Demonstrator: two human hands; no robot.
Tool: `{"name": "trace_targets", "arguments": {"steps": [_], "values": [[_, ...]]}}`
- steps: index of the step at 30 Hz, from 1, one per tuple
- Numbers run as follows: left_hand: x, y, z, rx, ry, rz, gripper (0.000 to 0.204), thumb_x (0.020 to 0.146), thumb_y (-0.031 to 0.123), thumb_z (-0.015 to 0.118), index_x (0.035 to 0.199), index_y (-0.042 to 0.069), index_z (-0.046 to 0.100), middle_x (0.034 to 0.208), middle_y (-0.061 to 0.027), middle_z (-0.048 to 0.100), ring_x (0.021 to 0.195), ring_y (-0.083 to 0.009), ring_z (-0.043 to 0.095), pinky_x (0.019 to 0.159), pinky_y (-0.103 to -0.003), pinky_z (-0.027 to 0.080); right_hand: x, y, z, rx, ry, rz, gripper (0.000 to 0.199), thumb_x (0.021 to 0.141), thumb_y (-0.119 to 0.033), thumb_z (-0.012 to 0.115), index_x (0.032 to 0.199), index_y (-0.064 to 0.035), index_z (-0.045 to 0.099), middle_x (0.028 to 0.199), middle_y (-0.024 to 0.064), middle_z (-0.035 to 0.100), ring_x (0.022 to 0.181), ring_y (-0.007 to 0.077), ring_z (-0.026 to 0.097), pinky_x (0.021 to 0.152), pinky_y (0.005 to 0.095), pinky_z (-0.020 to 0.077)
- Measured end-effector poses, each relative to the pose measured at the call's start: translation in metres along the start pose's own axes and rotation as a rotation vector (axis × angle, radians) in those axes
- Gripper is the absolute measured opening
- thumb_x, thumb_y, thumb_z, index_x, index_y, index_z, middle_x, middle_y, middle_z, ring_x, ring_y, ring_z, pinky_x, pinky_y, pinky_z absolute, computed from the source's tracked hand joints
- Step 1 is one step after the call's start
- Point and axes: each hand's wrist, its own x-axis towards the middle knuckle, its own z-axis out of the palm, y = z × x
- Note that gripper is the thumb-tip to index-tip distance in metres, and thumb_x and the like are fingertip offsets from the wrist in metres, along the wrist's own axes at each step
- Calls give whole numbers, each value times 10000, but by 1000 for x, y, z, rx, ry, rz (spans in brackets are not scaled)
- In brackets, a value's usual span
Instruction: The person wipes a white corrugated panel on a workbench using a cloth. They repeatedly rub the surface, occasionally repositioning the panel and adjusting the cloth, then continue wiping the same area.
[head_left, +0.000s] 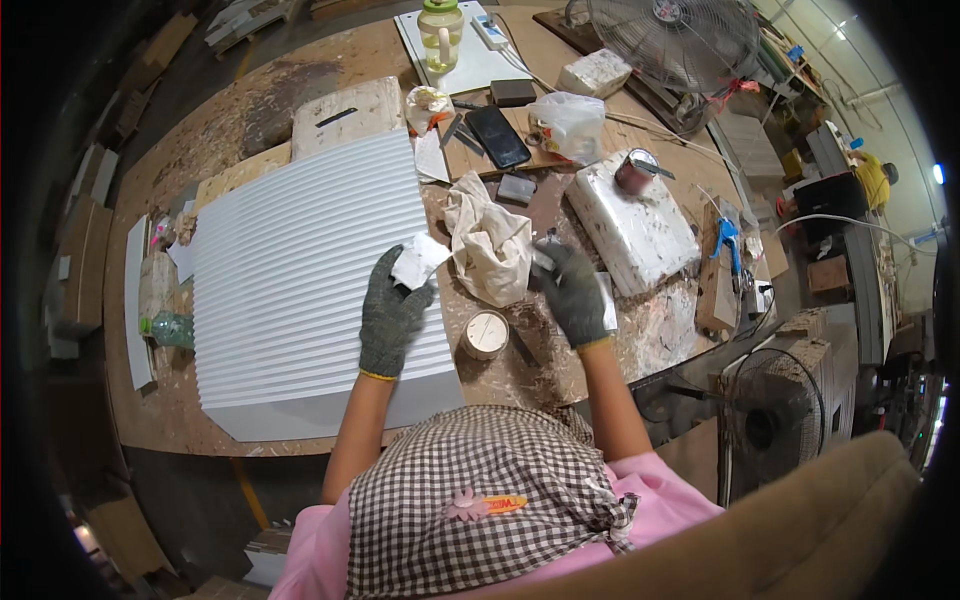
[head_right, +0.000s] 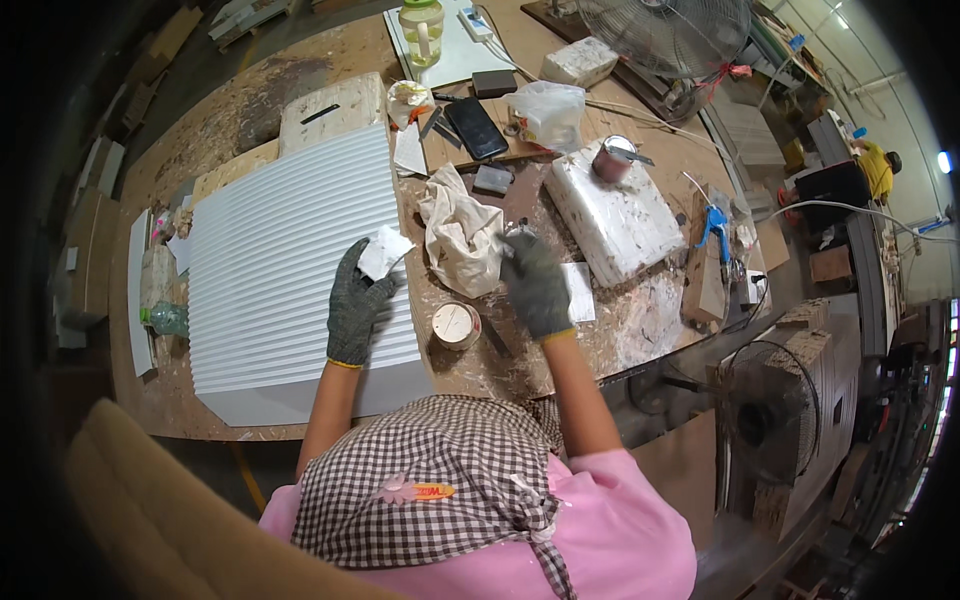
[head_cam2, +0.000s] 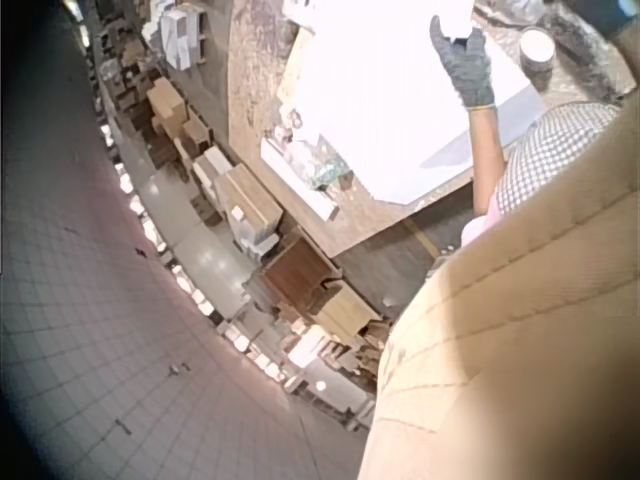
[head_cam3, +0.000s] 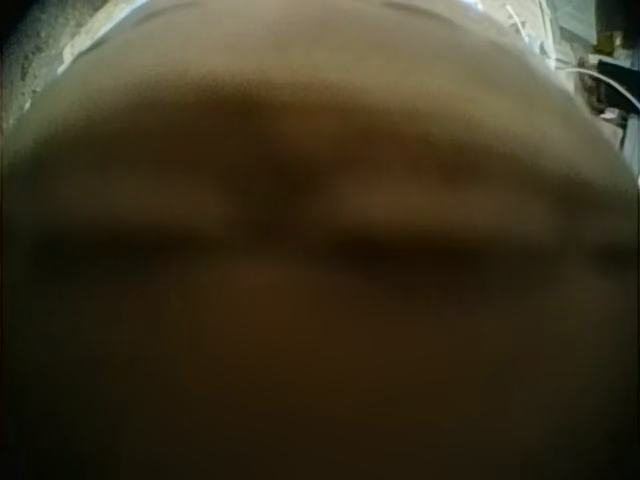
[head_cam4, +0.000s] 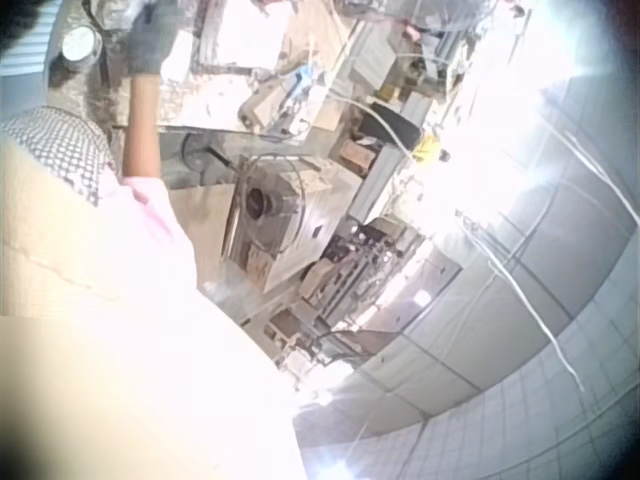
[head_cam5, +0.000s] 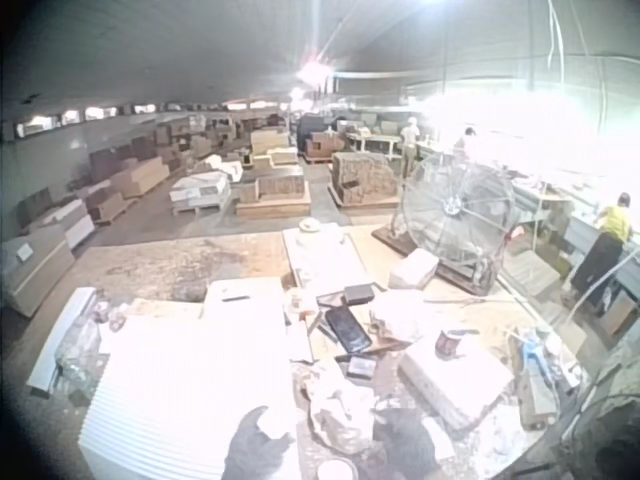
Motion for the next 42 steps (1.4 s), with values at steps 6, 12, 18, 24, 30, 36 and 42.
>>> {"name": "trace_targets", "arguments": {"steps": [6,12,18,24,30,36,42], "values": [[27,-3,47,-403,-278,-112,642,934,272,724,1438,-31,466,1288,-175,640,1140,-295,671,1002,-421,575,68,80,-8,-447,96,-162,253,878,-153,705,1119,-82,735,1036,171,710,994,364,671,908,449,523],[62,-43,64,-630,-412,-376,506,995,226,647,1410,-22,500,1317,-230,624,1188,-367,647,1047,-484,549,48,60,-15,-353,78,-19,162,854,-159,713,984,-84,775,996,148,732,973,339,682,892,440,529],[99,-94,90,-579,-364,-611,296,1007,214,639,1207,-3,615,1183,-182,660,1082,-322,681,965,-474,596,24,78,10,-320,198,-82,172,825,-108,704,983,-110,774,974,148,729,961,344,685,870,440,534],[115,-149,88,-62,-595,83,271,1002,218,650,1192,26,637,1160,-148,674,1077,-295,682,963,-443,594,15,75,13,-161,226,20,144,848,-105,727,978,-67,774,969,150,737,910,328,702,850,426,544],[127,-175,97,261,-616,268,274,995,219,657,1181,19,639,1176,-147,679,1092,-296,681,966,-437,593,7,87,9,-8,238,151,157,892,-106,752,1015,-8,764,993,132,757,911,237,718,860,358,550],[136,-191,89,294,-629,345,256,987,208,671,1179,41,644,1138,-127,682,1053,-247,689,935,-384,602,12,104,16,341,298,374,215,917,-159,749,1048,12,755,951,100,765,848,173,697,787,327,549],[101,-98,111,-295,-379,-425,451,862,160,794,1236,11,590,1114,-171,661,1063,-310,652,924,-421,534,-7,114,-7,598,403,650,203,922,-113,726,1104,-26,745,879,33,731,693,76,617,557,230,471]]}}
